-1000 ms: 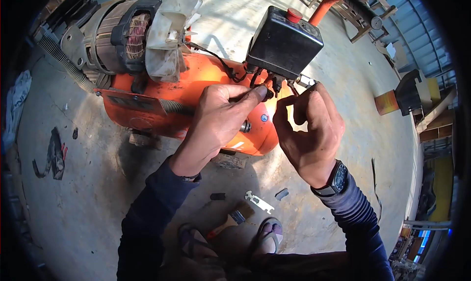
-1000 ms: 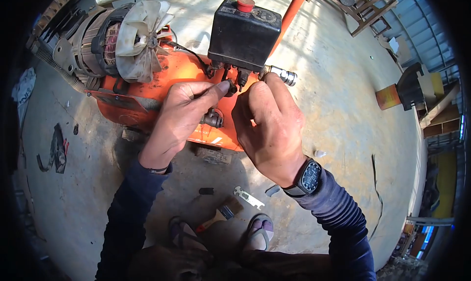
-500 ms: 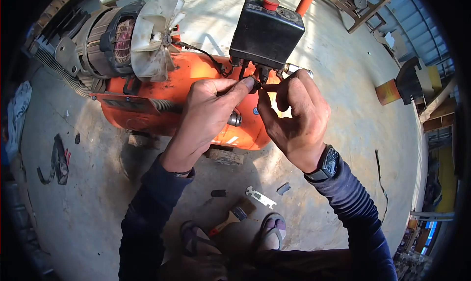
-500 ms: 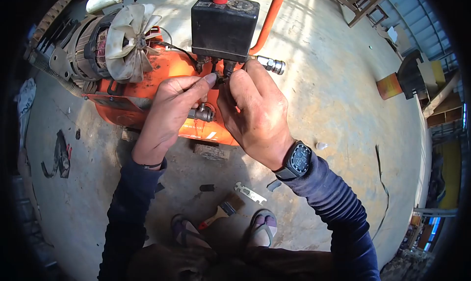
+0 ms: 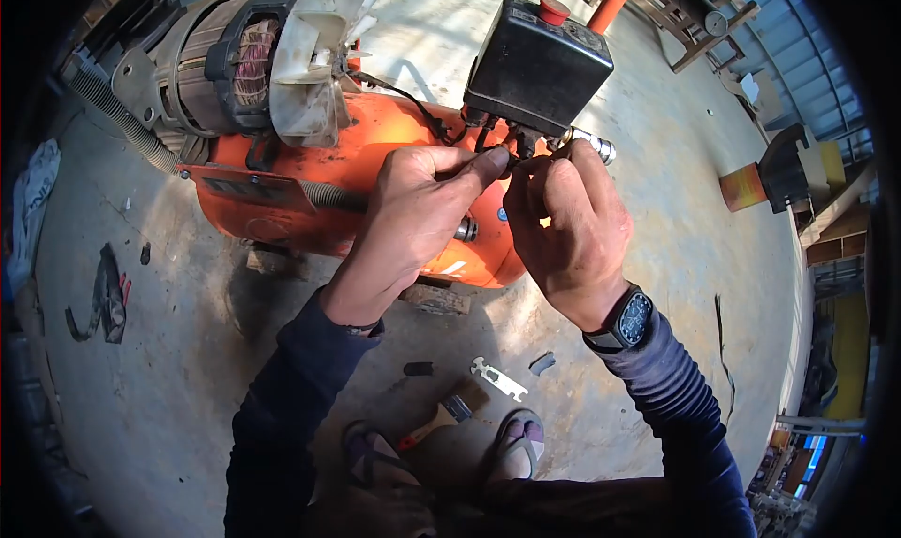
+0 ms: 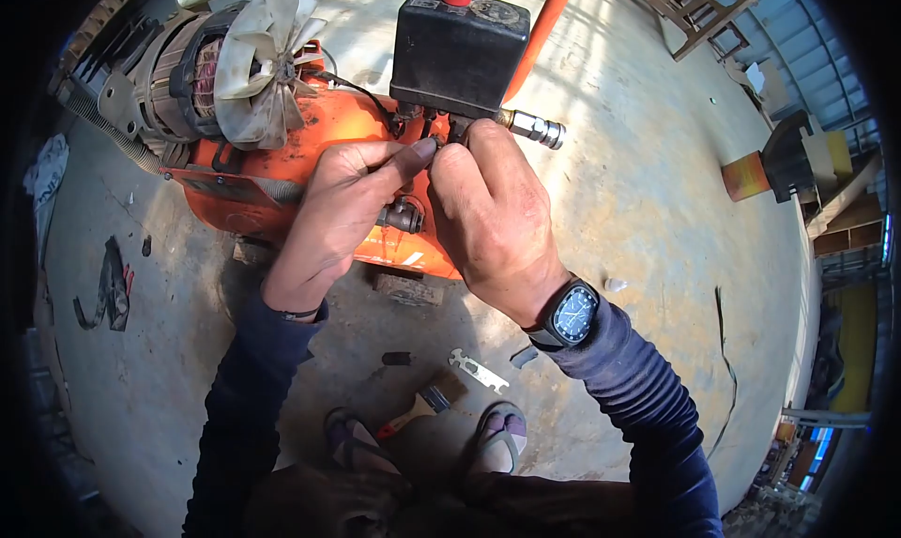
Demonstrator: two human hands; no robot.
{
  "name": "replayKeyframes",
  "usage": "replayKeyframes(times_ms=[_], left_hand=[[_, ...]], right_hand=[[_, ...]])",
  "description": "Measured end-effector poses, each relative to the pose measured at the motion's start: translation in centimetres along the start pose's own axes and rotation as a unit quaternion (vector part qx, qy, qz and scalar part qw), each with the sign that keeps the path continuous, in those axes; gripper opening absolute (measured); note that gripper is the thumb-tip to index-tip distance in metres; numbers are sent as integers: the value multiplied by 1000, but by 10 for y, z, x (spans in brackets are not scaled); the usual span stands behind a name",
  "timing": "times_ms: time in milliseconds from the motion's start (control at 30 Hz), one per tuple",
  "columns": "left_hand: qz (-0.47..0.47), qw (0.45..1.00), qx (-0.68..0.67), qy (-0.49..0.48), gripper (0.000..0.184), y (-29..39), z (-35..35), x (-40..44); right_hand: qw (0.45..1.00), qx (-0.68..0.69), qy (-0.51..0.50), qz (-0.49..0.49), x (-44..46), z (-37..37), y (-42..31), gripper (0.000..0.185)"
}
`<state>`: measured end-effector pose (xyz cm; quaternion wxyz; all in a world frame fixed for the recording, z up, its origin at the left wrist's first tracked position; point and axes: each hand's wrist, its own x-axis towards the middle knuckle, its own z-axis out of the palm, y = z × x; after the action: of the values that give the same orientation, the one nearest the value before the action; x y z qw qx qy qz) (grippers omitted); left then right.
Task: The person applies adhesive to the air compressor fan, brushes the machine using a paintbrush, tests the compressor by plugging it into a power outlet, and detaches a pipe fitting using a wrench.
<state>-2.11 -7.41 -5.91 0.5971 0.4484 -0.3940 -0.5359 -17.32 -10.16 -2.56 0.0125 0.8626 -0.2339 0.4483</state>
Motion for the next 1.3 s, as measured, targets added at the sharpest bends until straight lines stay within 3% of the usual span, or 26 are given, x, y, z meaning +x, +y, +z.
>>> replayKeyframes(times_ms=[100,533,633,667,767,800,900,1033,1167,1267,1300], left_hand=[[-10,1000,2,-2,26,2,-1,-2],[-36,999,22,-1,29,16,-10,-5],[-46,998,40,9,29,12,-19,-3],[-47,998,41,9,29,11,-20,-3],[-45,998,40,7,29,13,-20,-5],[-58,997,55,13,29,17,-20,-7],[-83,993,84,28,29,24,-25,-13],[-67,983,170,-31,30,22,-30,-21],[21,967,250,48,25,21,-4,-49],[206,913,351,-7,21,45,18,-73],[206,913,353,-7,21,45,21,-73]], right_hand=[[999,8,-12,44,2,-5,-5,23],[993,100,6,65,-14,-26,1,39],[881,352,-21,315,-12,-38,-1,41],[881,352,-18,316,-13,-39,1,41],[647,632,-9,426,-16,-44,14,37],[649,632,-8,424,-16,-47,15,37],[530,694,-22,487,-19,-54,14,34],[523,702,-32,483,-26,-60,17,34],[542,700,-45,463,-28,-62,15,35],[543,704,-53,455,-28,-63,13,36],[542,706,-58,452,-28,-63,12,37]])
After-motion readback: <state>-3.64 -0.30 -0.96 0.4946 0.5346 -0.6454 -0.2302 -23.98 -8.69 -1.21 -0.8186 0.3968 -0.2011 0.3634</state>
